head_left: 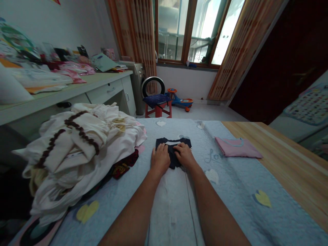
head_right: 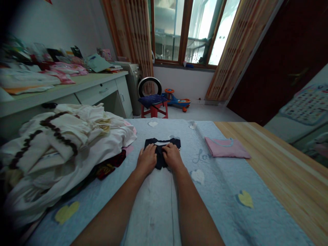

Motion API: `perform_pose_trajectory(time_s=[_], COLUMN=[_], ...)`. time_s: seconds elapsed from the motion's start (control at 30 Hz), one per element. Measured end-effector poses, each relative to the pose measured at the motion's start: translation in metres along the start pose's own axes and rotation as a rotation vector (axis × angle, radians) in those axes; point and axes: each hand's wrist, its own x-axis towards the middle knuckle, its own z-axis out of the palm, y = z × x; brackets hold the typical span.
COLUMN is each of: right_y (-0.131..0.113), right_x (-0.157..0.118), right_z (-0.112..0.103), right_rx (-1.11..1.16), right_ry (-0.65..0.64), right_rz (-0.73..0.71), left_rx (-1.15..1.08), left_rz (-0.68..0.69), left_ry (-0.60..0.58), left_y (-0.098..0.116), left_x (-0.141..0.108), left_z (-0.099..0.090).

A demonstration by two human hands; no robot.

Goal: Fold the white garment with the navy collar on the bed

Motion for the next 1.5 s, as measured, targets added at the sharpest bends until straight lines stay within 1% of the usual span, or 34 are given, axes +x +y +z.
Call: perform_pose_trajectory(time_s=[0.23,0.37,0.63,0.83,0.97,1.03,1.13,1.2,1.23,1.33,1.5], right_y=[-0.008,-0.019,-0.042,-0.043,-0.04,-0.039,-0.038,-0.039,-0.039,-0.04,-0.039], right_x=[-0.002,-0.002,-0.007,-0.012,-0.023,-0.029,-0.035,-0.037,-0.038,-0.038,-0.039], right_z=[-0.002,-0.001,0.008,0.002,0.004,0.007,0.009,0.01,0.01,0.01,0.008], right_rx=[-0.09,-0.145,-0.238,-0.19,-0.141,-0.138,-0.16,-0.174,-0.177,-0.173,-0.166], right_ry=[-0.044,-0.053,-0.073,-0.194,-0.25,-0.239,-0.191,-0.161,-0.151,-0.138,-0.145], right_rz=[0.067,0.107,0.133,0.154,0.15,0.132,0.109,0.102,0.1,0.092,0.066], left_rx=[0.031,0.037,0.049,0.07,0.095,0.132,0.182,0.177,0.166,0.136,0.146], left_rz=[-0.086,-0.085,-0.086,-0.084,-0.081,-0.045,0.114,0.21,0.228,0.204,0.131], left_ry=[-0.041,-0.028,0.01,-0.003,-0.013,-0.011,-0.005,-0.047,-0.079,-0.154,-0.157], left_y=[-0.012,-0.014,-0.015,-0.013,-0.013,-0.014,-0.016,-0.018,-0.02,-0.026,-0.034], left_x=[0.003,0.002,0.0,0.0,0.001,0.002,0.008,0.013,0.015,0.023,0.03], left_z=[0.003,0.005,0.008,0.006,0.006,0.005,0.003,0.002,0.002,0.003,0.007])
